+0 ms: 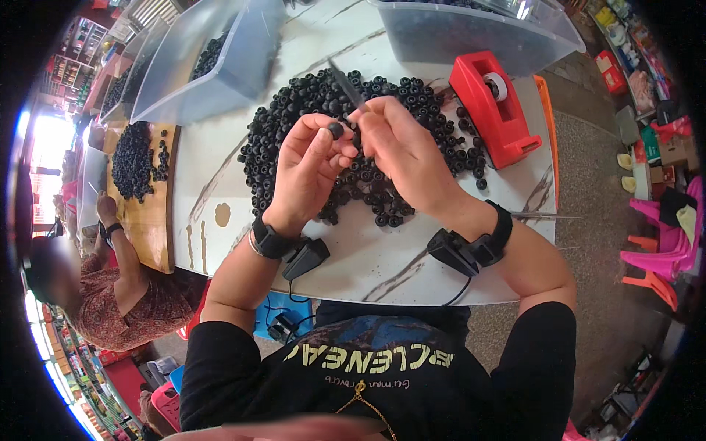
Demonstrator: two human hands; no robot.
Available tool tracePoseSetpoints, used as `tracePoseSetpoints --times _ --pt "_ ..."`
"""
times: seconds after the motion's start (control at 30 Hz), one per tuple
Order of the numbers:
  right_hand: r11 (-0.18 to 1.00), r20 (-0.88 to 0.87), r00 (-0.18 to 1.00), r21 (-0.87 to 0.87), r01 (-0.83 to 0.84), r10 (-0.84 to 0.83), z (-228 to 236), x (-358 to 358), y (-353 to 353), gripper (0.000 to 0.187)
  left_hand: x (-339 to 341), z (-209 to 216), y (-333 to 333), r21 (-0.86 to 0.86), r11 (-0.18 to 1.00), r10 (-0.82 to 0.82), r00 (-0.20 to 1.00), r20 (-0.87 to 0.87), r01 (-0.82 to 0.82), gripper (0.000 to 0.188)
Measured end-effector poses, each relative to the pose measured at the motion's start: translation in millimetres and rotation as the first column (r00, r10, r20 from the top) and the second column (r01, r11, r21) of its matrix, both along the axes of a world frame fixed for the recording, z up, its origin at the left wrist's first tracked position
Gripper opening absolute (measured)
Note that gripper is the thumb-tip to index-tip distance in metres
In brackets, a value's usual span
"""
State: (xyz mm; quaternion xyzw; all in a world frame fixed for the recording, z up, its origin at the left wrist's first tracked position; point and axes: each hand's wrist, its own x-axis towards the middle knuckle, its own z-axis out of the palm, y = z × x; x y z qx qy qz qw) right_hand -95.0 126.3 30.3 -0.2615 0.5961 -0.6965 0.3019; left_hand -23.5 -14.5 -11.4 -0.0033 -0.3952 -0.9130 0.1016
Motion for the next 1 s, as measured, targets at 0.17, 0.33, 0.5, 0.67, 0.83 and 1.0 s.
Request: tracePoseSetpoints --times 0.17,0.33,0.5,0.67,0.83,1.0 --pt "0.993 -0.094 0.993 0.098 -0.067 0.076 -3.6 1.7 1.2 0.022 -0.9 -0.5 -1.1 0.013 1.000 0.029 1.000 0.006 -0.029 0.009" --pt "0.991 -0.274 0.959 0.127 -0.041 0.075 -4.4 5.1 -0.6 0.024 -1.9 -1.2 -1.0 -0.004 0.999 0.034 0.999 -0.021 -0.034 0.009" --pt "0.993 -0.377 0.924 0.118 -0.017 0.060 -7.0 6.2 -2.7 0.025 -3.0 -3.4 0.8 0.002 0.998 0.063 0.997 -0.045 -0.063 0.009" --pt "0.996 -0.381 0.923 0.085 -0.024 0.055 -9.6 6.0 -2.5 0.026 -2.9 -5.3 1.1 0.006 0.997 0.073 0.996 -0.043 -0.073 0.010" --pt "0.996 -0.345 0.937 0.079 -0.039 0.064 -9.6 9.2 -2.2 0.025 -0.9 -5.1 0.1 0.009 0.998 0.064 0.998 -0.027 -0.064 0.008" --pt "0.996 -0.304 0.950 0.080 -0.045 0.067 -8.6 8.0 -1.6 0.023 -1.5 -4.4 0.3 -0.017 0.998 0.055 0.998 -0.034 -0.056 0.006"
